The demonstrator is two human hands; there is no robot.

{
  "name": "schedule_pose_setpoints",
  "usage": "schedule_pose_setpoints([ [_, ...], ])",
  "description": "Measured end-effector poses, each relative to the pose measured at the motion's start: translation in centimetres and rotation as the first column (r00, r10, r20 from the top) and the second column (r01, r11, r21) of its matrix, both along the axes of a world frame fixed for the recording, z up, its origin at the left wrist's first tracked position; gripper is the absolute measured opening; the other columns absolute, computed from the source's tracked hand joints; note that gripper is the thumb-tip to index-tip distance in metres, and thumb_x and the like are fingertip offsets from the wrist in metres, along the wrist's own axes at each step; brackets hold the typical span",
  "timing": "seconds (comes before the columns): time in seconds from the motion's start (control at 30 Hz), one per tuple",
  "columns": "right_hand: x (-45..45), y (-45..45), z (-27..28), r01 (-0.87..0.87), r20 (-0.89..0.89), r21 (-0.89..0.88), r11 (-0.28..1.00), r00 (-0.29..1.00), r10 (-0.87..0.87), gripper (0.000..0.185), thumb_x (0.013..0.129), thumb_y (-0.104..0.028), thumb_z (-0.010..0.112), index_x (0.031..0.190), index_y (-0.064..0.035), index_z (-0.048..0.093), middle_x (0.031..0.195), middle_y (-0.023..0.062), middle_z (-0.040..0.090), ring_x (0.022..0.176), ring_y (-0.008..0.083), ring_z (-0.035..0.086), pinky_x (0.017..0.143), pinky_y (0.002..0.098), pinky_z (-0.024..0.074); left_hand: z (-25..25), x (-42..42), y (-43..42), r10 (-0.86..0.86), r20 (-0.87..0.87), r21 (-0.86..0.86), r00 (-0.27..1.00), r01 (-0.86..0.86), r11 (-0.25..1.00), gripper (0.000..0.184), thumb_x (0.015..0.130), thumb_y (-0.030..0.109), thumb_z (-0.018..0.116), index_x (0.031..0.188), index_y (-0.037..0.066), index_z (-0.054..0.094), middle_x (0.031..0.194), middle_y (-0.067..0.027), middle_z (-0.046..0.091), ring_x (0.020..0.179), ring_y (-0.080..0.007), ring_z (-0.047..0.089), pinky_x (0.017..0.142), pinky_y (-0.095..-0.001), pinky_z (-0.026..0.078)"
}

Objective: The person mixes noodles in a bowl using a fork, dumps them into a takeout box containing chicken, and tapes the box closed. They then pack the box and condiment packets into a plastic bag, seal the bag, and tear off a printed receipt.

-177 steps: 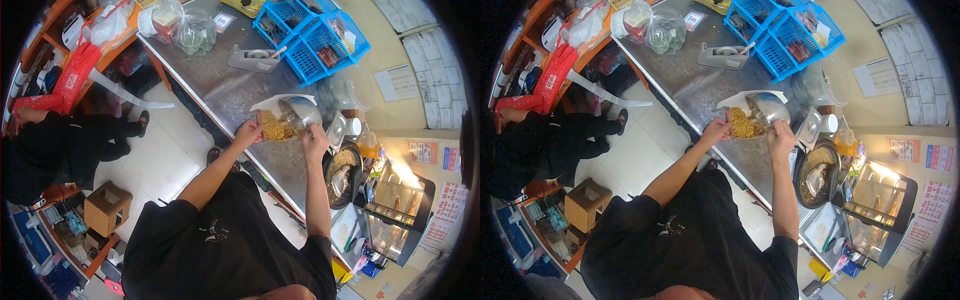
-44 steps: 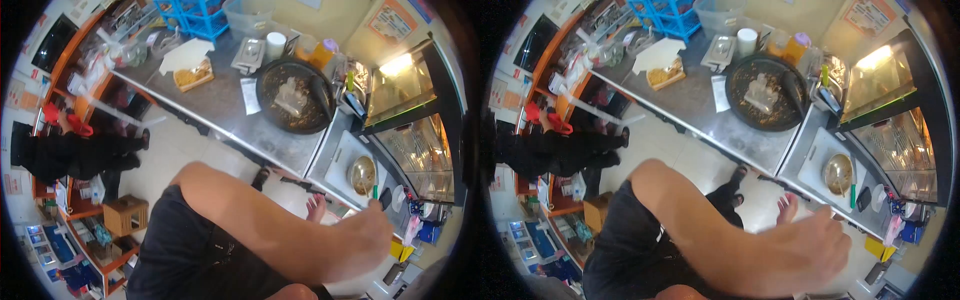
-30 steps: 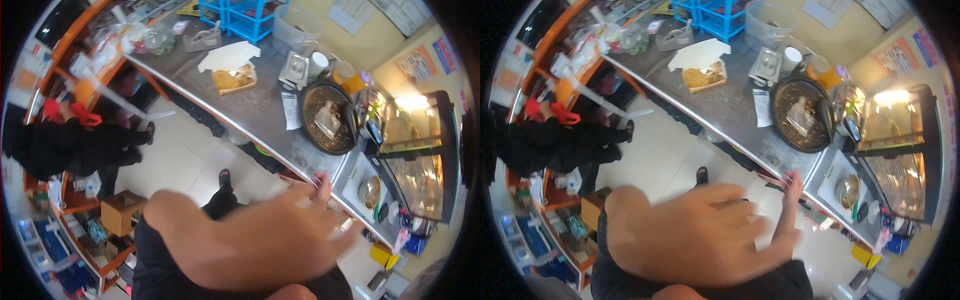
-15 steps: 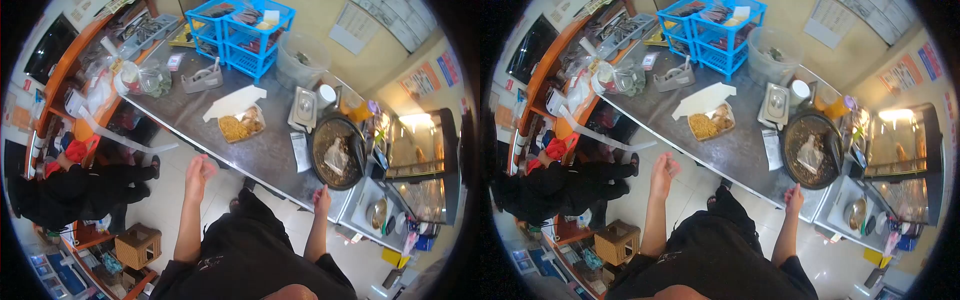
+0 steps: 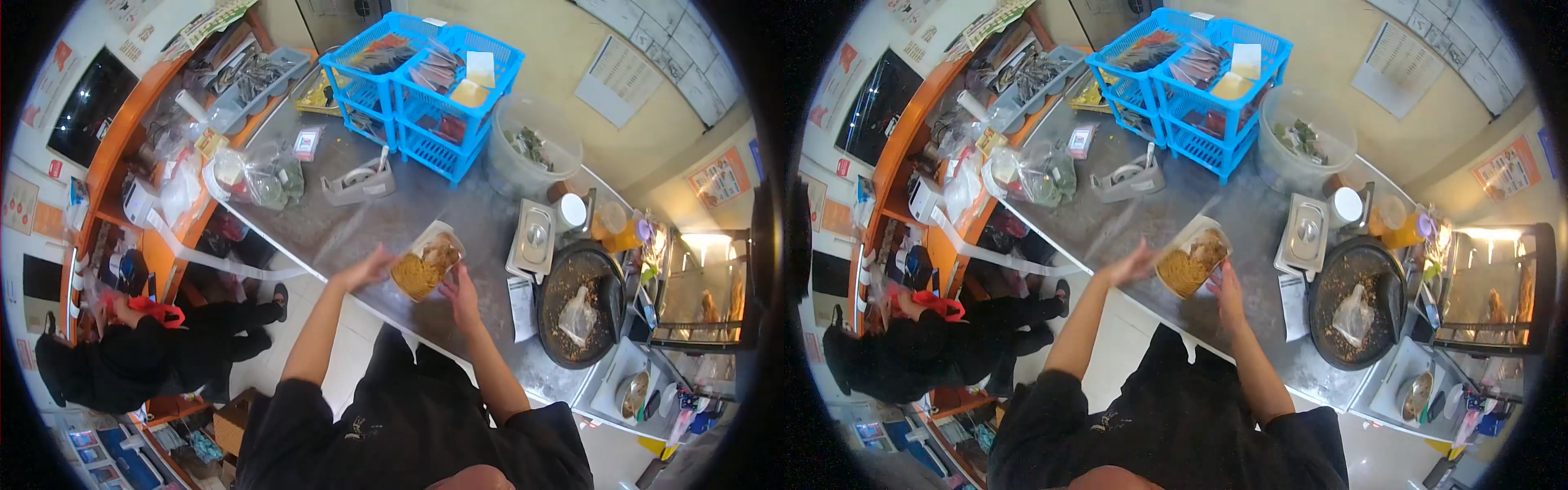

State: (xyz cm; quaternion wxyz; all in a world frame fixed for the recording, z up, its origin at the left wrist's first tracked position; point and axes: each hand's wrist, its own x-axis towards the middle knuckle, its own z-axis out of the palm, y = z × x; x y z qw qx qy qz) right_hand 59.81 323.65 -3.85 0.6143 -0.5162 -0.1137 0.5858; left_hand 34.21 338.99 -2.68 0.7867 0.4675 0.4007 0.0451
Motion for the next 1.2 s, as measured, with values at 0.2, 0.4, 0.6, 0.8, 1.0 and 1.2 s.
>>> schedule_pose_setpoints([
  [0.2, 3.1, -3.1, 0.0, 0.094, 0.341, 0.052, 0.994, 0.934, -0.106, 0.057, 0.105, -0.043, 0.040, 0.144, -0.0012, 0.040, 0.146, 0.0129, 0.044, 0.132, 0.0285, 0.046, 0.109, 0.0411, 0.0385, -0.9, -3.0, -5.7, -0.160, 0.003, 0.073, 0.987, 0.159, 0.985, 0.083, 0.100, 0.056, 0.045, 0.158, 0.008, 0.009, 0.159, -0.0123, 0.026, 0.144, -0.0290, 0.032, 0.113, -0.0429, 0.033],
  [0.4, -2.1, -7.0, -0.3, 0.594, 0.002, -0.044, 0.803, 0.804, -0.595, 0.046, 0.102, -0.029, 0.045, 0.141, -0.0042, 0.042, 0.141, 0.0140, 0.048, 0.128, 0.0279, 0.050, 0.109, 0.0408, 0.0387, 1.7, 0.9, -7.2, 0.425, 0.039, -0.116, 0.905, -0.418, 0.901, 0.084, 0.103, 0.042, 0.047, 0.156, 0.007, -0.007, 0.163, -0.0145, 0.008, 0.144, -0.0303, 0.030, 0.112, -0.0437, 0.036],
  [0.6, -7.1, -7.8, 0.3, 0.595, 0.138, 0.058, 0.802, 0.791, -0.596, 0.061, 0.097, -0.014, 0.055, 0.151, -0.0053, 0.028, 0.147, 0.0178, 0.042, 0.137, 0.0299, 0.041, 0.113, 0.0435, 0.0344, 2.7, 0.9, -6.9, 0.374, 0.213, 0.301, 0.902, -0.425, 0.854, 0.075, 0.104, 0.025, 0.047, 0.156, 0.000, -0.001, 0.162, -0.0188, 0.010, 0.149, -0.0308, 0.017, 0.119, -0.0393, 0.018],
  [0.8, -6.4, -3.3, 5.7, 0.076, 0.673, 0.098, 0.992, 0.729, -0.123, 0.088, 0.080, -0.006, 0.070, 0.155, -0.0073, 0.022, 0.156, 0.0210, 0.028, 0.145, 0.0345, 0.028, 0.117, 0.0436, 0.0276, 3.8, 1.2, -3.2, -0.361, 0.252, 0.704, 0.898, 0.086, 0.705, 0.083, 0.097, 0.031, 0.056, 0.156, 0.002, 0.008, 0.162, -0.0203, 0.014, 0.151, -0.0347, 0.010, 0.122, -0.0462, 0.003],
  [1.0, -3.0, -4.7, 3.7, -0.175, 0.869, 0.029, 0.984, 0.491, 0.062, 0.068, 0.073, -0.010, 0.077, 0.138, -0.0103, 0.054, 0.158, 0.0206, 0.026, 0.147, 0.0329, 0.026, 0.118, 0.0432, 0.0237, 1.3, 0.8, -1.3, -0.519, 0.043, 0.801, 0.854, 0.281, 0.529, 0.071, 0.088, 0.043, 0.068, 0.147, 0.013, 0.043, 0.148, -0.0098, 0.048, 0.141, -0.0255, 0.040, 0.122, -0.0522, 0.004],
  [1.2, -1.6, -4.1, 5.6, -0.254, 0.754, 0.073, 0.965, 0.647, 0.113, 0.036, 0.076, -0.016, 0.079, 0.109, -0.0049, 0.073, 0.146, 0.0218, 0.046, 0.142, 0.0327, 0.036, 0.114, 0.0456, 0.0306, 1.2, 1.5, -0.2, -0.537, 0.084, 0.786, 0.840, 0.276, 0.554, 0.037, 0.092, 0.032, 0.064, 0.124, 0.013, 0.066, 0.140, -0.0073, 0.057, 0.133, -0.0223, 0.050, 0.121, -0.0513, 0.008],
])
